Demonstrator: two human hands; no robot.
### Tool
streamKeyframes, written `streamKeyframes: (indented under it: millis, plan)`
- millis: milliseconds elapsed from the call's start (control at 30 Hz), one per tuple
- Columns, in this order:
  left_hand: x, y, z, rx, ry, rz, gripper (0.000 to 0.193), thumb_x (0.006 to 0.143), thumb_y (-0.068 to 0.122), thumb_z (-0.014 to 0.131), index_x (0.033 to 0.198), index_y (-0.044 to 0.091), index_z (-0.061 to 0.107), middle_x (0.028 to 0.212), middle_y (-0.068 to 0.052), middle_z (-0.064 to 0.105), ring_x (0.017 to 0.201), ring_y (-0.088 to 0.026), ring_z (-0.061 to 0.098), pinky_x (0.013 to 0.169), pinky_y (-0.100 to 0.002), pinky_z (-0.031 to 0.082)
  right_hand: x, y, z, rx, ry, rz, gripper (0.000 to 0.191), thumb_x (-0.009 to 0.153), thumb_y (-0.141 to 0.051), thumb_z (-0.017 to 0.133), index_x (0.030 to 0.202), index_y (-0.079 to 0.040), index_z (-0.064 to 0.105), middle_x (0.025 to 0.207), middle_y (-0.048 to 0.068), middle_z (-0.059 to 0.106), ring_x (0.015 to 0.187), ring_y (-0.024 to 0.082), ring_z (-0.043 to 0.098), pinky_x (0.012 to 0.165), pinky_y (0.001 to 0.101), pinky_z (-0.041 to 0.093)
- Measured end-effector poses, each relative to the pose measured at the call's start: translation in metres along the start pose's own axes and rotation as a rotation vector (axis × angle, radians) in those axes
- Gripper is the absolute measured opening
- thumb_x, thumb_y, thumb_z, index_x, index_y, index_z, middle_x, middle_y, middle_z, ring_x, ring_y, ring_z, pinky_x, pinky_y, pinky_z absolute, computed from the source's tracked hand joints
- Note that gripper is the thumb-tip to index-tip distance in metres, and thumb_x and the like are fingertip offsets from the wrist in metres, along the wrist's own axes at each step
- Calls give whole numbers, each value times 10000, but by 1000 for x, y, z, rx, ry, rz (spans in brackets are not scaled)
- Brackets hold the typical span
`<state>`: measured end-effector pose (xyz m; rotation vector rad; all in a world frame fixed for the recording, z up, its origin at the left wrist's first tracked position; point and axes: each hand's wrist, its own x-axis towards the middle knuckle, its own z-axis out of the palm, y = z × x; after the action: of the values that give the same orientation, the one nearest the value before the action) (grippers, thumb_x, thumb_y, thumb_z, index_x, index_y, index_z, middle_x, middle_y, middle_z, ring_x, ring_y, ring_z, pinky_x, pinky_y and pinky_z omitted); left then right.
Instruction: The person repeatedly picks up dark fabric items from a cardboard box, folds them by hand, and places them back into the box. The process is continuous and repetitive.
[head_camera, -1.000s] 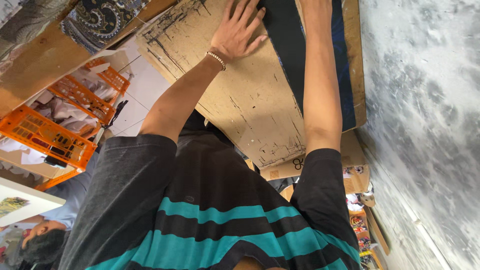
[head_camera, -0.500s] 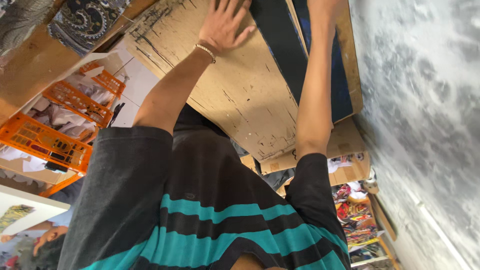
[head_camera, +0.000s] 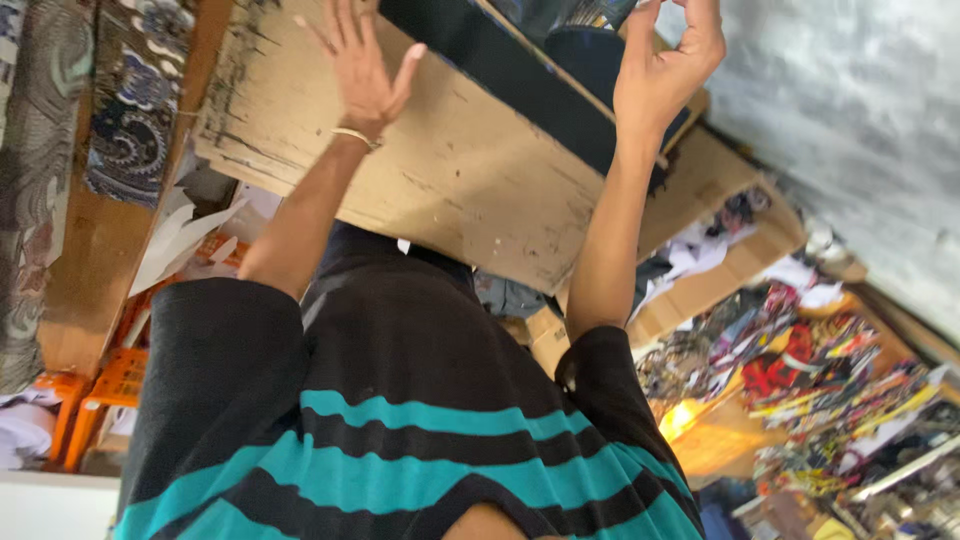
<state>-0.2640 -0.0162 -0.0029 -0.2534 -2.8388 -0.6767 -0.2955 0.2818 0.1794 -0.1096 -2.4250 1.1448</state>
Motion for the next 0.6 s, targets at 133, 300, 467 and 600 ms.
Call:
streamKeyframes:
  millis: [133, 300, 467, 600]
  plan:
    - [-15, 124, -6, -877, -222, -171, 403, 1043, 407, 568, 1249, 71, 653, 1278, -118, 688, 1276, -295, 627, 1203, -478, 396, -36, -27, -47, 50, 57, 46, 79, 950, 55, 652, 938, 29, 578, 858, 100, 618, 837, 180, 577, 804, 313, 493]
    - [5, 248, -18, -2170, -682, -522, 276, 1051, 308, 583, 1145, 78, 704, 1092, 5, 665, 998, -103, 582, 952, -334, 480, -78, -52, -96, -61, 113, -81, 104, 932, 80, 690, 940, 21, 604, 872, 85, 642, 858, 220, 559, 863, 334, 462]
    - [8, 318, -38, -1746, -457, -195, 154, 1002, 155, 747, 918, 28, 727, 843, 43, 631, 793, -62, 549, 722, -269, 444, -111, -61, -160, 49, 206, -34, 91, 945, 82, 656, 971, 24, 591, 911, 86, 612, 861, 206, 566, 866, 318, 483]
    - [-12, 352, -56, -1399, -345, 84, 197, 1023, 164, 733, 892, 17, 722, 709, 47, 575, 640, -56, 460, 558, -272, 355, -150, -46, -203, 127, 309, 26, 47, 968, 48, 646, 976, 33, 602, 894, 78, 596, 847, 179, 557, 844, 311, 486]
